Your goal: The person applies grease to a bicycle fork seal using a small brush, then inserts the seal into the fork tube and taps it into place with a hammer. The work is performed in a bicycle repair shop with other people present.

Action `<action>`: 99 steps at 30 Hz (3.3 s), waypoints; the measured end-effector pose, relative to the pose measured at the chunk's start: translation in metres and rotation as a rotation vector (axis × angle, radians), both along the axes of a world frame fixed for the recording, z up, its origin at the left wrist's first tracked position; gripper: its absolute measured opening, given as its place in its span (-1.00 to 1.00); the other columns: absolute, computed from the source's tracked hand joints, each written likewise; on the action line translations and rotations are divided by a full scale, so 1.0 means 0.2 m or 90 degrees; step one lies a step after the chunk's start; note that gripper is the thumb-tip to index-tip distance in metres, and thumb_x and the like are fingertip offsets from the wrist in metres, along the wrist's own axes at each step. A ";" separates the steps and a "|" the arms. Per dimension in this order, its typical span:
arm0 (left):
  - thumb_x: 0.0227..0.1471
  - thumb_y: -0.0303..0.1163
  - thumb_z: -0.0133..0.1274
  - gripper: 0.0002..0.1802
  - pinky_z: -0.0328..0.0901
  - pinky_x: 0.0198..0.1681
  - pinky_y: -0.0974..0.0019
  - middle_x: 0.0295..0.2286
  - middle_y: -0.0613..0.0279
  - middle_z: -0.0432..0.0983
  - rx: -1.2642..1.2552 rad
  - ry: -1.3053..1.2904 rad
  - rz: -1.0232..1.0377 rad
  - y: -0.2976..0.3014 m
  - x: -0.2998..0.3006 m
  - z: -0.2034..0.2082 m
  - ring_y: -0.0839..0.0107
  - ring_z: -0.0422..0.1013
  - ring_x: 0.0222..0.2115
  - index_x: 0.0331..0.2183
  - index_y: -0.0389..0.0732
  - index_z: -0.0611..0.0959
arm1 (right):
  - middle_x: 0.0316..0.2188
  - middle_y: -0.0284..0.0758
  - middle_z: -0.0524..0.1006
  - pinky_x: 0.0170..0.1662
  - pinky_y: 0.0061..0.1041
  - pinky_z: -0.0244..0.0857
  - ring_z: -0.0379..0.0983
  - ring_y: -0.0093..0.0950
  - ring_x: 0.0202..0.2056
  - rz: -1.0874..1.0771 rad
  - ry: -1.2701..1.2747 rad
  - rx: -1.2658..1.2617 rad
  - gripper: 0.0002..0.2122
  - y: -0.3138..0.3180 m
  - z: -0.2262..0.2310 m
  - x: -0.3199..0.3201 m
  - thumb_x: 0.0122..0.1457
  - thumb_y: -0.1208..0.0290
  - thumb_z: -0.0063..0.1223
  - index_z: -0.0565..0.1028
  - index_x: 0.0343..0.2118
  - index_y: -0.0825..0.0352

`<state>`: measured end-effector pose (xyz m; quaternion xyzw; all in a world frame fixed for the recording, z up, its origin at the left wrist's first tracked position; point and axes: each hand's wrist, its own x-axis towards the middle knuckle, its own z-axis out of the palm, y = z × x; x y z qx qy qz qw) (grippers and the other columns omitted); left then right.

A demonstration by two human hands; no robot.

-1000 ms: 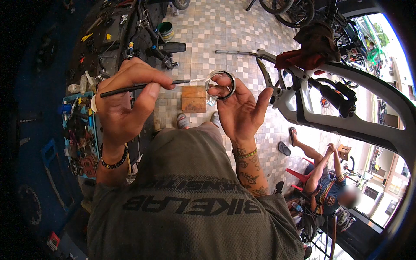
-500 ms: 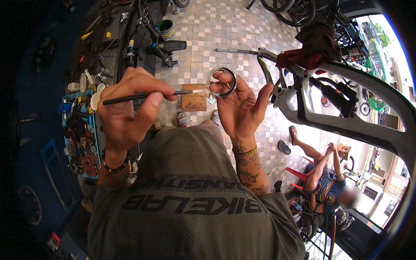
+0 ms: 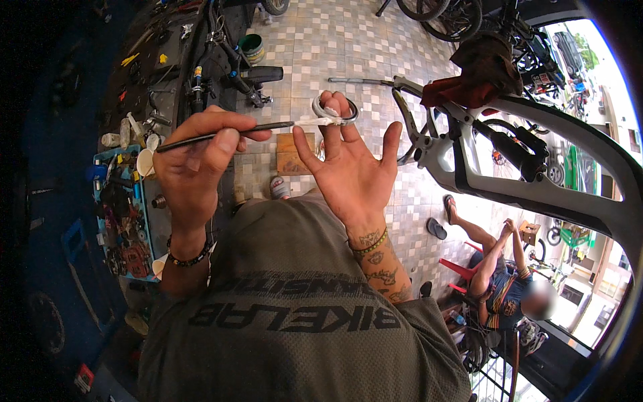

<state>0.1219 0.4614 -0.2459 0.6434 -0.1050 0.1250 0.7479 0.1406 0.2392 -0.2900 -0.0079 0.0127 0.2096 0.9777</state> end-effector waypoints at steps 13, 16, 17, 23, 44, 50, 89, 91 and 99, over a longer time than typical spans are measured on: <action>0.08 -0.64 0.13 -0.81 0.38 -0.16 0.31 -0.37 0.13 0.72 0.194 -0.128 0.071 -0.02 0.01 0.04 0.39 0.56 -0.32 -0.25 -0.35 0.76 | 0.36 -0.11 0.32 0.54 0.04 -0.38 0.34 -0.44 0.32 -0.043 0.050 -0.019 -0.17 0.02 0.02 0.01 0.34 -0.29 -0.17 0.23 0.32 0.50; 0.08 -0.64 0.12 -0.81 0.38 -0.16 0.30 -0.36 0.12 0.72 0.136 -0.102 0.036 -0.05 0.00 0.04 0.38 0.56 -0.34 -0.25 -0.35 0.75 | 0.37 -0.13 0.30 0.54 0.03 -0.37 0.37 -0.44 0.30 -0.031 0.024 -0.012 -0.15 0.01 0.01 0.01 0.34 -0.31 -0.18 0.21 0.34 0.50; 0.08 -0.64 0.12 -0.81 0.38 -0.17 0.29 -0.35 0.12 0.72 0.112 -0.094 0.022 -0.06 0.00 0.03 0.37 0.56 -0.35 -0.24 -0.36 0.75 | 0.37 -0.13 0.30 0.54 0.03 -0.35 0.38 -0.44 0.29 -0.036 0.032 -0.033 -0.14 0.01 0.02 0.01 0.34 -0.31 -0.18 0.20 0.34 0.50; 0.17 -0.63 0.06 -0.81 0.38 -0.14 0.32 -0.34 0.08 0.71 0.028 -0.015 0.026 -0.03 0.01 -0.01 0.41 0.56 -0.28 -0.21 -0.41 0.73 | 0.37 -0.13 0.30 0.53 0.05 -0.31 0.43 -0.42 0.24 -0.038 0.050 -0.006 -0.14 0.02 0.04 0.01 0.34 -0.32 -0.21 0.19 0.35 0.49; 0.12 -0.63 0.09 -0.81 0.36 -0.11 0.35 -0.36 0.12 0.71 0.087 -0.054 0.035 -0.06 0.00 0.01 0.43 0.52 -0.30 -0.22 -0.38 0.74 | 0.37 -0.12 0.30 0.53 0.04 -0.33 0.28 -0.41 0.35 -0.032 -0.066 -0.042 -0.13 0.00 -0.01 0.02 0.33 -0.34 -0.24 0.23 0.34 0.50; 0.15 -0.62 0.07 -0.81 0.38 -0.13 0.36 -0.35 0.10 0.70 0.154 -0.056 0.108 0.01 0.02 0.01 0.44 0.52 -0.29 -0.23 -0.39 0.74 | 0.32 -0.11 0.37 0.53 0.05 -0.41 0.34 -0.42 0.32 -0.040 -0.096 -0.046 -0.17 0.00 -0.01 0.03 0.33 -0.29 -0.18 0.29 0.30 0.50; 0.28 -0.49 0.02 -0.75 0.40 -0.27 0.44 -0.29 -0.06 0.69 0.088 0.013 0.016 -0.04 0.00 0.12 0.34 0.64 -0.30 -0.18 -0.49 0.69 | 0.40 -0.01 0.21 0.52 -0.12 -0.33 0.16 -0.20 0.41 -0.133 -0.316 -0.256 -0.01 -0.08 -0.12 0.03 0.31 -0.48 -0.61 0.26 0.35 0.49; 0.28 -0.49 0.04 -0.76 0.42 -0.25 0.43 -0.28 -0.03 0.69 0.049 0.047 -0.006 -0.04 0.00 0.13 0.34 0.64 -0.30 -0.19 -0.48 0.69 | 0.38 -0.01 0.25 0.54 0.00 -0.43 0.22 -0.27 0.39 -0.143 -0.287 -0.272 -0.01 -0.08 -0.11 0.02 0.32 -0.47 -0.57 0.26 0.34 0.53; 0.31 -0.39 0.07 -0.73 0.35 -0.27 0.49 -0.34 0.04 0.71 0.097 0.076 0.114 0.04 0.05 0.09 0.46 0.61 -0.33 -0.18 -0.43 0.71 | 0.37 -0.04 0.28 0.53 -0.01 -0.46 0.23 -0.29 0.38 -0.151 -0.335 -0.264 -0.05 -0.08 -0.12 0.03 0.33 -0.44 -0.53 0.29 0.33 0.50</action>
